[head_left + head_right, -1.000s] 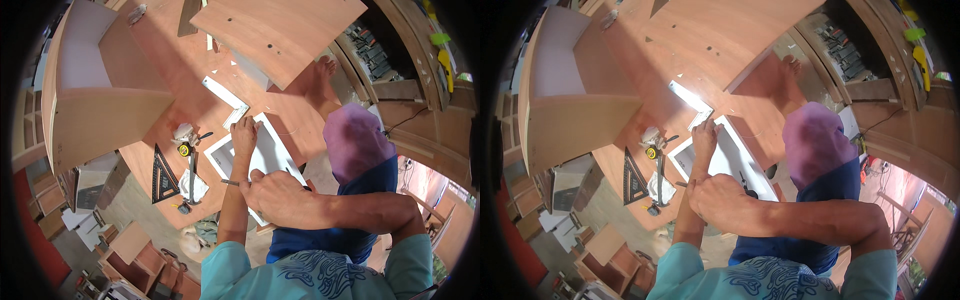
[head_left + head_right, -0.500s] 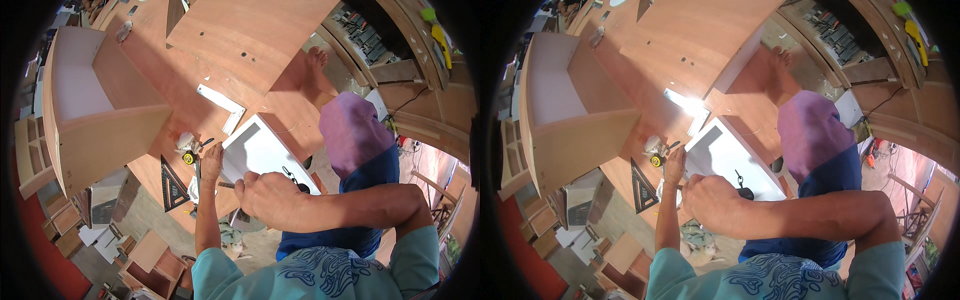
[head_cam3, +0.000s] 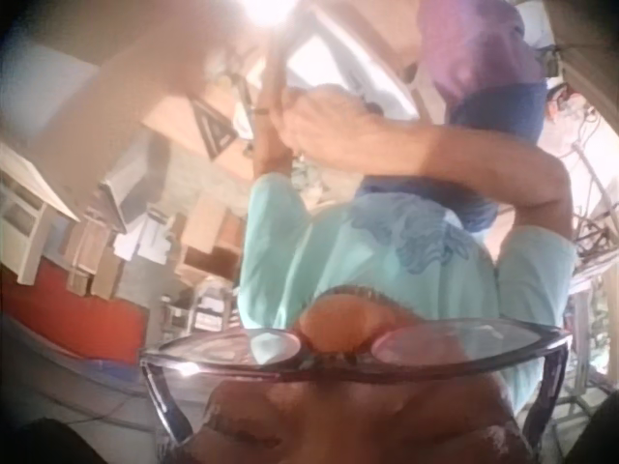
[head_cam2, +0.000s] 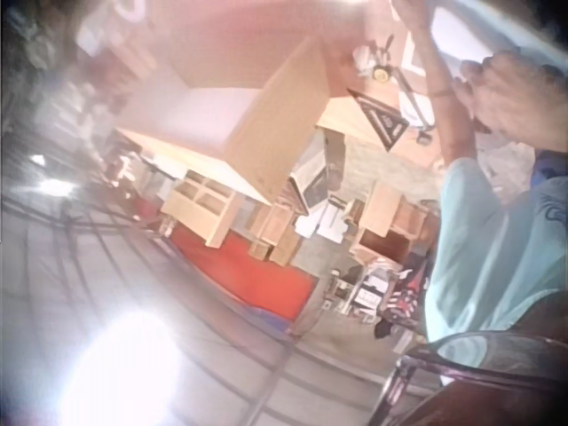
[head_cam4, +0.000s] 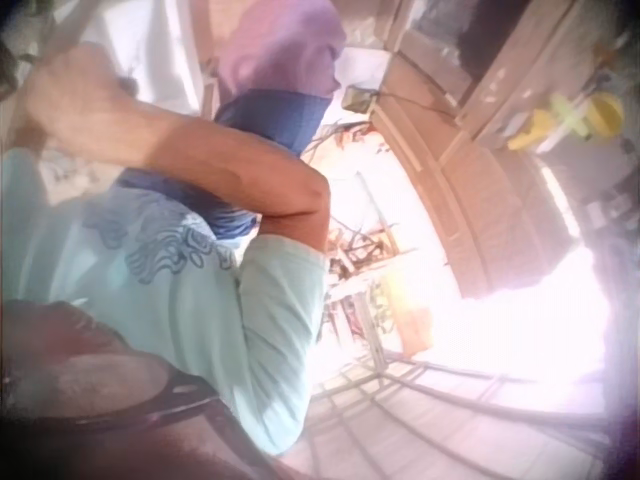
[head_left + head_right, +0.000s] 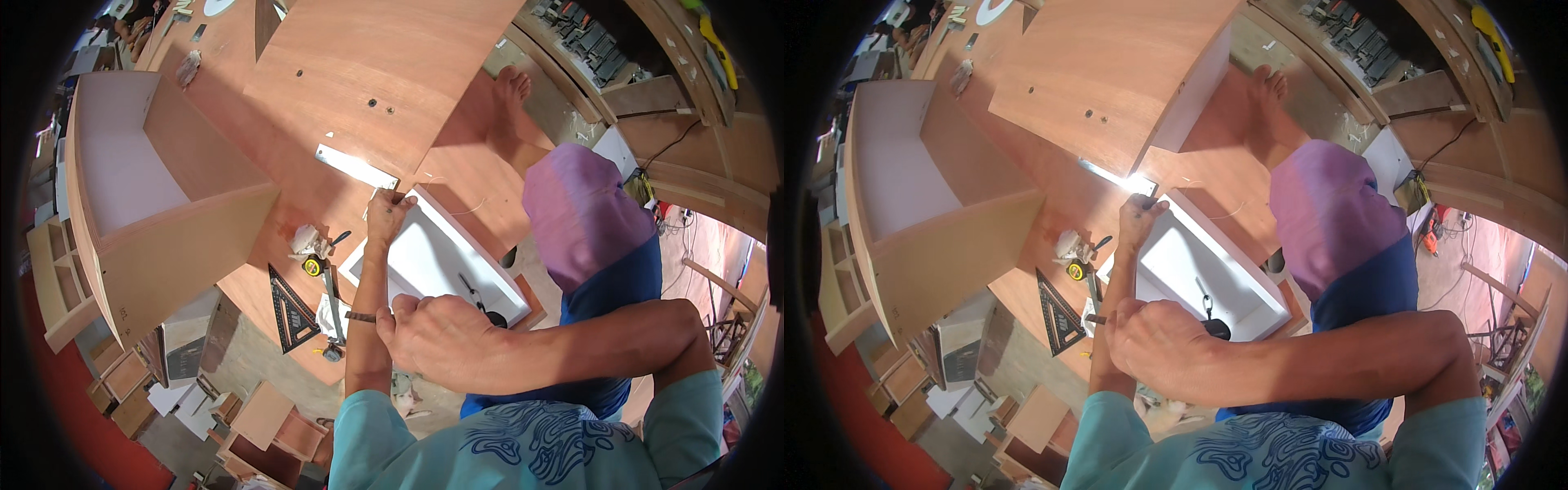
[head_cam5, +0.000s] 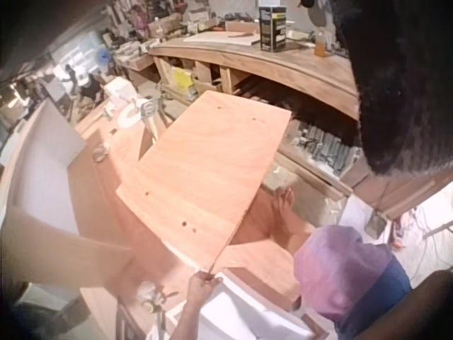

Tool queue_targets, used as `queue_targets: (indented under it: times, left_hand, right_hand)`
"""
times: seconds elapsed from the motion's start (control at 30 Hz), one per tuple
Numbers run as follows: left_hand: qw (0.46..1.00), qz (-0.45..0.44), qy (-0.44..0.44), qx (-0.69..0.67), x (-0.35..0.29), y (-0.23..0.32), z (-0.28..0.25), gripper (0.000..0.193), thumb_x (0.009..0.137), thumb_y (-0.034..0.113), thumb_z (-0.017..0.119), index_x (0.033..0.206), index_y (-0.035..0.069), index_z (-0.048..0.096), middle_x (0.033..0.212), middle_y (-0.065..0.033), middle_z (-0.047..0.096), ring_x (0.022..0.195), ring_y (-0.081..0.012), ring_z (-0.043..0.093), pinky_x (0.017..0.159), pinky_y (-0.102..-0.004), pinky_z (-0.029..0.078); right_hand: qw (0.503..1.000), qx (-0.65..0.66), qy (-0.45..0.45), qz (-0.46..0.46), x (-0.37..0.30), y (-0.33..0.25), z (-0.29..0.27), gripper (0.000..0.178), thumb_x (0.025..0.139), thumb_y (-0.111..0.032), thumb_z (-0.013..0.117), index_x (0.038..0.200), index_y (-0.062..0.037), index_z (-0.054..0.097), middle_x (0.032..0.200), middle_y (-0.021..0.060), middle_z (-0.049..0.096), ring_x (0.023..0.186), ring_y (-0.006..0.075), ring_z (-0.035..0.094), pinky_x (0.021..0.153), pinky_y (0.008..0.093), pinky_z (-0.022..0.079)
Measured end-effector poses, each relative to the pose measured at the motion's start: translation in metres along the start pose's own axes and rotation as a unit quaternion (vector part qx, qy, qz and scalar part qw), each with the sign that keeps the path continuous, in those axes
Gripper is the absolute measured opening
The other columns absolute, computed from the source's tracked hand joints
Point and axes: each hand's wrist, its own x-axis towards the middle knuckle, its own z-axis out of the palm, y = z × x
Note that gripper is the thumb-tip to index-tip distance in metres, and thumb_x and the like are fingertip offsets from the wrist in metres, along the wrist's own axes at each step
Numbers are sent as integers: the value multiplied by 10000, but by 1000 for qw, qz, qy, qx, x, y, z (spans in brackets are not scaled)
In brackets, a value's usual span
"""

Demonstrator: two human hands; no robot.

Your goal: The person assembles a white wooden drawer by attaching thin wooden strips to its edges. They use a hammer to tap the strips into place and a hand saw to trim excess material. The drawer is rotated and repositioned repeatedly to access different sides.

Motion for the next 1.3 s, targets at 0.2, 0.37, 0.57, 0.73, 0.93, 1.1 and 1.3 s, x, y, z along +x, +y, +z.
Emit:
queue_targets:
  times: [0.2,0.37,0.57,0.73,0.93,1.1,1.3]
  left_hand:
    - [989,-40,121,70,-10,-1,25,361,886,321,710,911,-39,724,954,-225,663,959,-296,640,849,-377,485]
    - [906,31,305,292,-77,18,71,418,1025,279,493,1339,5,512,1408,-239,468,1357,-480,341,1119,-581,264]
    - [915,-175,360,40,-247,-77,139,812,875,190,681,1512,-36,230,1476,-322,346,1380,-409,351,1134,-536,276]
    - [915,-248,309,-82,-275,-132,114,860,693,82,701,1435,-121,319,874,-200,612,775,-289,597,809,-399,500]
    - [934,-138,246,-219,-272,-175,101,428,651,70,615,1049,-81,578,711,-87,558,663,-202,544,614,-335,457]
    - [957,-136,189,-171,-293,-214,55,553,621,49,608,1162,-63,596,680,-76,579,608,-182,542,568,-322,457]
    - [968,-208,108,-91,-286,-194,11,598,606,23,581,1200,-31,620,634,-79,594,570,-178,574,558,-308,476]
  right_hand:
    - [1000,12,-5,1,11,1,2,447,742,-58,629,1153,112,584,789,176,631,634,253,701,499,340,545]
    - [998,11,42,55,11,8,24,350,747,-60,626,1048,113,578,827,222,629,653,293,701,521,393,560]
    - [995,40,-41,86,18,35,69,311,760,-8,581,1048,110,579,910,244,628,894,364,695,689,430,588]
    - [938,101,-98,318,6,113,102,332,859,-76,523,1165,16,615,1149,231,660,1022,390,670,868,445,549]
    - [829,142,-8,541,-13,210,176,417,849,-170,528,1238,-22,553,1185,260,645,1122,408,628,935,472,513]
    - [865,86,36,493,-13,224,240,406,833,-143,560,1207,14,541,1176,280,634,1114,419,621,935,473,515]
    - [878,59,79,468,-25,255,279,401,826,-141,619,1185,12,527,1199,302,592,1112,435,606,952,473,505]
